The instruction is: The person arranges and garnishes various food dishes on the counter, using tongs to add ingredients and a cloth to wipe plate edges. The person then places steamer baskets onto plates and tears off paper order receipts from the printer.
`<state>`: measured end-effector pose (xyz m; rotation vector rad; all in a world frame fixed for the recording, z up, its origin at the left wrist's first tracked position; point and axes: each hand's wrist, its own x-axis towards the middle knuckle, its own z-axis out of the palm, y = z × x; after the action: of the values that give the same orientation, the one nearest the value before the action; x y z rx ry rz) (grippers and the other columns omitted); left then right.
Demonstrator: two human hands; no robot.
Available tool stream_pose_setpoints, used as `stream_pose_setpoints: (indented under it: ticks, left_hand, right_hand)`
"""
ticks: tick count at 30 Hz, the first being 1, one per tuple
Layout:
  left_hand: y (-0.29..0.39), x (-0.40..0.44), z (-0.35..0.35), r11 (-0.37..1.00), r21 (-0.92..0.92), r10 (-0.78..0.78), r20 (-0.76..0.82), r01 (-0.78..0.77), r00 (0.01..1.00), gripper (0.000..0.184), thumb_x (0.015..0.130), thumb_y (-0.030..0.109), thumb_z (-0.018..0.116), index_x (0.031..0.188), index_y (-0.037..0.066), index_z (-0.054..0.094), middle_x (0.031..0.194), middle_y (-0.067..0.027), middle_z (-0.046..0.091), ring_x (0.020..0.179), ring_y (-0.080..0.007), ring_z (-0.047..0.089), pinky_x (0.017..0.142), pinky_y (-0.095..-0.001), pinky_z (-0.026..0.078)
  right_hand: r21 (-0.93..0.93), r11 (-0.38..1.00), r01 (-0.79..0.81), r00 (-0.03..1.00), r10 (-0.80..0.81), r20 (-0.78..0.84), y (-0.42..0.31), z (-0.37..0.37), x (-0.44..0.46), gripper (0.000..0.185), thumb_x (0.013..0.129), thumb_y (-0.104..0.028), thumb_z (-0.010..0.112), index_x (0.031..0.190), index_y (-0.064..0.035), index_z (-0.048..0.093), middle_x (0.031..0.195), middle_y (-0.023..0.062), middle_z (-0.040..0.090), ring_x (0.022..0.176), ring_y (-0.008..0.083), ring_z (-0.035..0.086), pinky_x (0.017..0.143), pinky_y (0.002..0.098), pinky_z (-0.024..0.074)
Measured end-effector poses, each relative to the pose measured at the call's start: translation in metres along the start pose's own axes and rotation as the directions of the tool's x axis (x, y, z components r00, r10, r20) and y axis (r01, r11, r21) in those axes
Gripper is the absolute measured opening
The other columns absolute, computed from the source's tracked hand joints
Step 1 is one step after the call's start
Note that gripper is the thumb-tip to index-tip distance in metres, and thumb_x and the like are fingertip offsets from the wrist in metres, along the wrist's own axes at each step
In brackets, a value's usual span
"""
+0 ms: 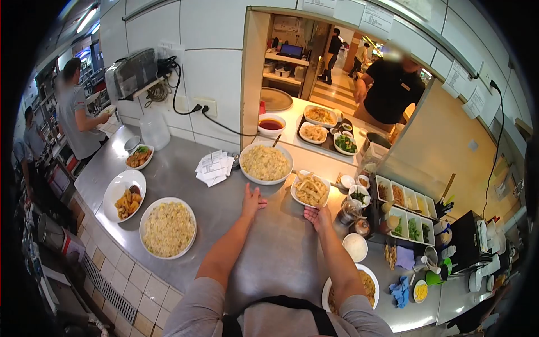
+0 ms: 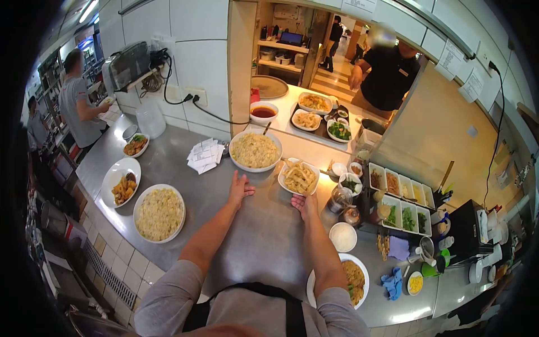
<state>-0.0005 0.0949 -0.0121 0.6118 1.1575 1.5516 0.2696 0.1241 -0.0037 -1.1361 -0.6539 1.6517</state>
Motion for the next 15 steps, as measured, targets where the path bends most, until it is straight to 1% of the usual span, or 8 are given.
stream_pose_setpoints:
  ticks: [2,3,6,9,12,13,15]
  left_hand:
    - [0.000,0.021,0.006,0.999,-0.035,-0.005,-0.008,0.005,1.000,0.075,0.096,0.025,0.049,0.148,0.015,-0.004,0.098,-0.0144,0.055,0.071,-0.0228,0.065,0.056,-0.0332,0.056]
    - [0.000,0.030,0.008,0.999,-0.053,-0.009,-0.015,0.009,1.000,0.077,0.096,0.026,0.050,0.148,0.017,-0.007,0.098,-0.0147,0.055,0.072,-0.0229,0.065,0.057,-0.0333,0.056]
    - [-0.003,0.046,0.011,0.994,-0.105,-0.028,-0.044,0.023,0.999,0.078,0.096,0.026,0.049,0.147,0.019,-0.009,0.099,-0.0154,0.055,0.073,-0.0230,0.065,0.058,-0.0337,0.057]
    - [0.001,0.052,0.014,0.993,-0.111,-0.034,-0.039,0.030,0.999,0.077,0.096,0.026,0.050,0.147,0.021,-0.008,0.097,-0.0152,0.055,0.072,-0.0233,0.064,0.058,-0.0342,0.057]
    - [0.012,0.057,0.017,0.996,-0.073,-0.045,-0.016,0.043,0.999,0.077,0.096,0.024,0.049,0.148,0.020,-0.008,0.089,-0.0109,0.054,0.069,-0.0220,0.063,0.057,-0.0332,0.056]
    - [0.010,0.064,0.016,0.998,-0.054,-0.042,-0.013,0.041,0.999,0.076,0.096,0.024,0.049,0.148,0.020,-0.006,0.088,-0.0104,0.054,0.069,-0.0215,0.063,0.057,-0.0330,0.056]
    - [0.006,0.077,0.015,0.999,-0.019,-0.037,-0.013,0.037,0.999,0.075,0.096,0.024,0.050,0.149,0.020,-0.002,0.087,-0.0093,0.054,0.068,-0.0205,0.063,0.057,-0.0328,0.056]
  right_hand:
    - [0.009,0.999,0.034,0.999,-0.034,0.010,-0.009,0.009,0.000,0.025,0.095,-0.018,0.041,0.117,-0.0051,0.044,0.092,0.0197,0.064,0.071,0.0268,0.065,0.064,0.0389,0.0574]
    - [0.050,0.999,0.019,0.998,-0.021,0.052,-0.011,0.007,0.006,0.025,0.097,-0.018,0.043,0.121,-0.0130,0.037,0.091,0.0186,0.064,0.071,0.0268,0.065,0.063,0.0398,0.0577]
    - [0.052,0.997,0.056,0.997,-0.058,0.052,-0.013,0.006,0.019,0.028,0.096,-0.022,0.045,0.121,-0.0130,0.037,0.089,0.0171,0.063,0.071,0.0259,0.064,0.063,0.0395,0.0579]
    - [0.056,0.994,0.094,0.996,-0.094,-0.010,-0.017,0.011,0.022,0.031,0.095,-0.026,0.049,0.122,-0.0134,0.037,0.087,0.0152,0.062,0.068,0.0251,0.064,0.060,0.0388,0.0579]
    - [0.035,0.989,0.143,0.981,-0.137,-0.137,-0.016,0.017,0.038,0.035,0.094,-0.026,0.052,0.123,-0.0142,0.037,0.087,0.0141,0.061,0.066,0.0242,0.063,0.058,0.0379,0.0577]
    - [0.034,0.988,0.153,0.971,-0.144,-0.188,-0.016,0.020,0.041,0.035,0.094,-0.025,0.054,0.123,-0.0147,0.037,0.087,0.0136,0.061,0.064,0.0238,0.063,0.056,0.0376,0.0575]
    - [0.049,0.986,0.162,0.970,-0.150,-0.191,-0.018,0.022,0.046,0.037,0.093,-0.024,0.055,0.124,-0.0153,0.037,0.085,0.0126,0.060,0.063,0.0234,0.063,0.054,0.0382,0.0576]
